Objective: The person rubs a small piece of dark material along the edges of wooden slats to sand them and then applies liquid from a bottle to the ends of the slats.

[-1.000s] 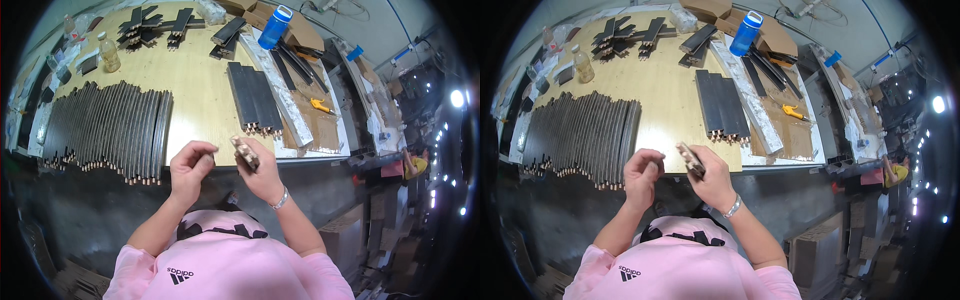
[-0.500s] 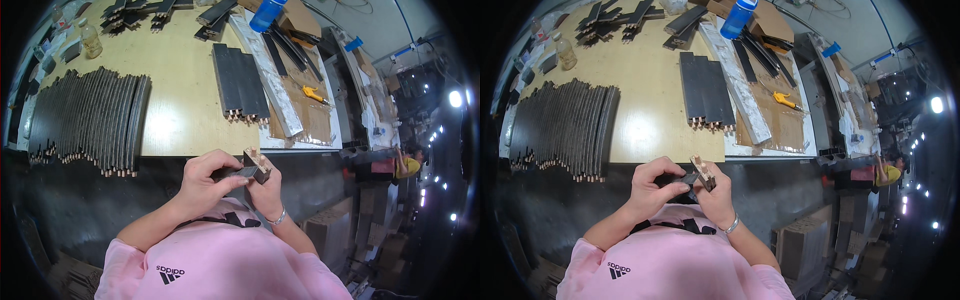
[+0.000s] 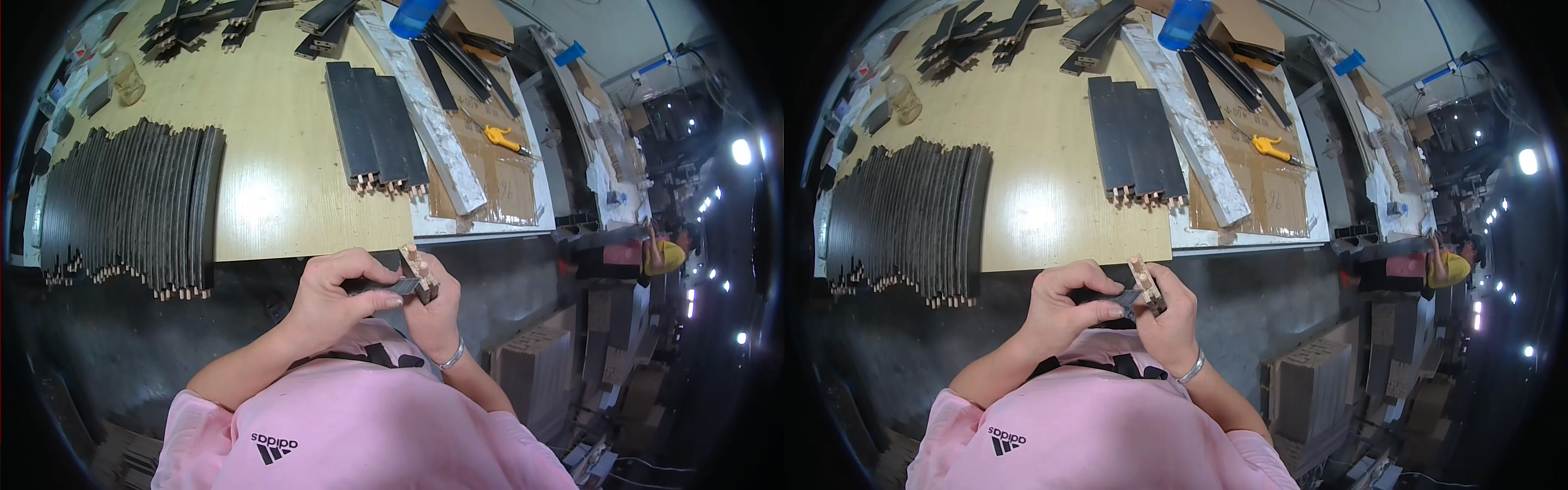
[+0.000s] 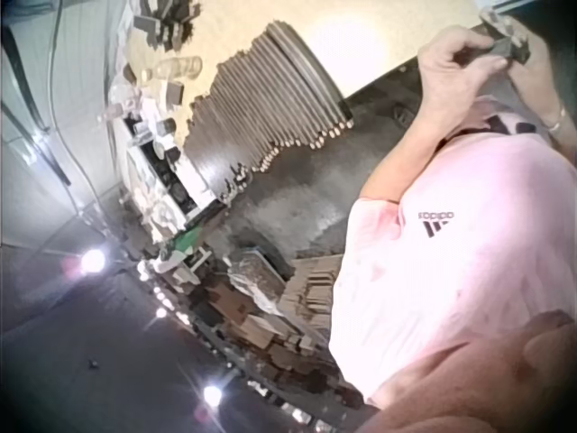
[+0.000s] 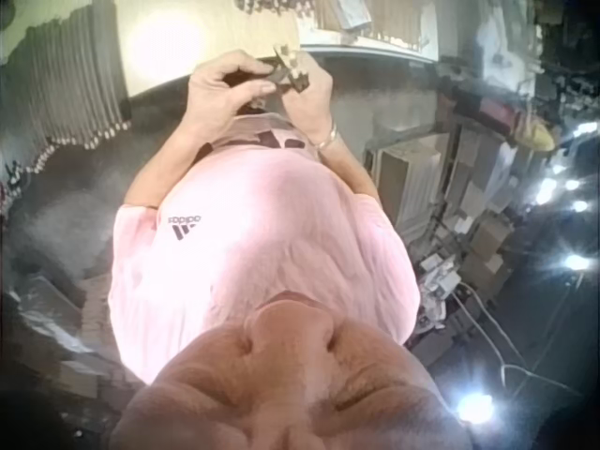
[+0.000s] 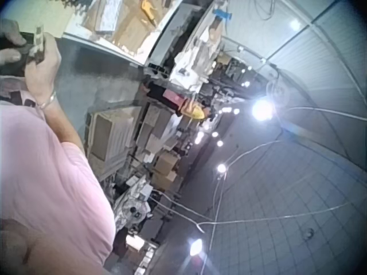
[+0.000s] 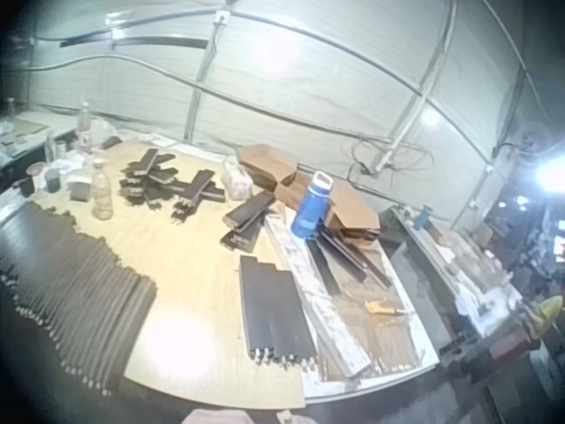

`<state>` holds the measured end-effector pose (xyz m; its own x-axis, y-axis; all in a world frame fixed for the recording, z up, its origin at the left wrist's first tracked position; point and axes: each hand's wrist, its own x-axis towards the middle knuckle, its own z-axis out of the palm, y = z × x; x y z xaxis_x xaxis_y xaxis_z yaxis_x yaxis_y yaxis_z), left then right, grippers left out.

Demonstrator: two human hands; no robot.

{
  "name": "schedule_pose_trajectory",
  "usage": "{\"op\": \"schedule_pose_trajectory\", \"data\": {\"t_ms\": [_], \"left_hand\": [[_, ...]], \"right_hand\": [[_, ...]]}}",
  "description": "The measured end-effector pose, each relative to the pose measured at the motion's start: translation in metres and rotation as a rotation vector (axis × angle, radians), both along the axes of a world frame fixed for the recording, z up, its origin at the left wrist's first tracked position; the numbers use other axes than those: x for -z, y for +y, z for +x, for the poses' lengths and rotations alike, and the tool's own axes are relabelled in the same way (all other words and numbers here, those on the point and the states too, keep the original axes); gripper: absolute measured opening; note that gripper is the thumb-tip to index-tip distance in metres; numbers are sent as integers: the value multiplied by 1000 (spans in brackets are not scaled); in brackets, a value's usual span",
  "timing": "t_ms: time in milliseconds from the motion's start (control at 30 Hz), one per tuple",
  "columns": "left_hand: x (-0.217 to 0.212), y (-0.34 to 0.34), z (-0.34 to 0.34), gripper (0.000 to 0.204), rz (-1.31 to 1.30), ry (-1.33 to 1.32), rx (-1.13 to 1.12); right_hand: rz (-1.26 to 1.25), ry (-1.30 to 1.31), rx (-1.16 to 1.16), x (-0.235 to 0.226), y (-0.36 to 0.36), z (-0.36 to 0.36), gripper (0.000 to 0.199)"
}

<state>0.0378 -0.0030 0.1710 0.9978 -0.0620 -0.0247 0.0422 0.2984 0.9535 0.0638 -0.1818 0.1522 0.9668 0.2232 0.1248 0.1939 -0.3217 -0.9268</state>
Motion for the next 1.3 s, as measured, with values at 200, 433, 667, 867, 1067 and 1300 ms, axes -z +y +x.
{"op": "schedule_pose_trajectory", "data": {"t_ms": [200,433,667,867,1067,1300], "left_hand": [[7,-3,5,22,27,-36,-73],[17,0,9,19,261,-136,-124],[9,3,6,18,87,-58,-115],[11,4,3,20,116,-91,-66],[14,4,4,19,76,-32,-77],[23,8,8,18,185,-83,-136]], "right_hand": [[-68,-69,-1,0,2,1,36],[88,139,31,7,4,-3,25],[149,360,-54,3,3,-4,28],[190,317,-46,7,2,-4,35],[150,198,1,12,7,-5,30],[-29,89,-19,7,6,-3,29]]}}
